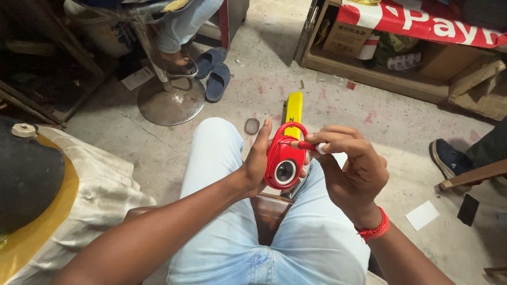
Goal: The person uses a screwdriver to remove screws from a red portable speaker, then removes the back cover. They continue to unscrew and remove internal components, including a circular part, and place them on the floor.
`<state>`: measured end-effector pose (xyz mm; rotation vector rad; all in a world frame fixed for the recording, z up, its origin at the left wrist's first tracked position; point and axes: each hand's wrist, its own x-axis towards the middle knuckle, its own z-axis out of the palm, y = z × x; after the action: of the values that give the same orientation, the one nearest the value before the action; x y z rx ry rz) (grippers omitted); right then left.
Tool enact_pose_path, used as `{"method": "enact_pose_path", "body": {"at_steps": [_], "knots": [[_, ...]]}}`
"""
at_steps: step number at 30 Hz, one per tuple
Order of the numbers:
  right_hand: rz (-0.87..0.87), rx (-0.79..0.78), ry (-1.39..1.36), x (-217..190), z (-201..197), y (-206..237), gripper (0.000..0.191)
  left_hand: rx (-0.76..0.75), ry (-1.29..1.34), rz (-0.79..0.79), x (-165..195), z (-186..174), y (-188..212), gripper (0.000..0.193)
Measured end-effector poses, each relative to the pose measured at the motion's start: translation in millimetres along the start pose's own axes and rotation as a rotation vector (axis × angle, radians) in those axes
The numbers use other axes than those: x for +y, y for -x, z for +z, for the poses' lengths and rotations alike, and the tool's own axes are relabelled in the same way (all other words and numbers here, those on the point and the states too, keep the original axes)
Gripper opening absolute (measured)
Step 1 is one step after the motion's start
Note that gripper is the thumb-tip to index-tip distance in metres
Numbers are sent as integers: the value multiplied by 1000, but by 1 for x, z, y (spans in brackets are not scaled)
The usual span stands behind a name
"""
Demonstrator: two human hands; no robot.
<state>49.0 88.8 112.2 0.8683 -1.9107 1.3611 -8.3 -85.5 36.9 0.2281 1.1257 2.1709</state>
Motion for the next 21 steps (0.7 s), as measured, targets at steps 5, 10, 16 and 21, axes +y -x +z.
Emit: {"method": "enact_pose_path", "body": {"at_steps": [5, 10, 16, 21], "knots": [[-30, 14, -6, 0, 2, -2, 31, 2, -14, -1, 1, 1, 1, 100], [-95, 37, 59, 2, 2, -1, 34, 27, 0, -16, 3, 4, 0, 100], [0, 0, -68, 0, 2, 3, 32, 8, -9, -16, 4, 2, 2, 103], [25, 5, -75, -1, 1, 2, 27, 0, 4, -14, 3, 1, 1, 103]]}}
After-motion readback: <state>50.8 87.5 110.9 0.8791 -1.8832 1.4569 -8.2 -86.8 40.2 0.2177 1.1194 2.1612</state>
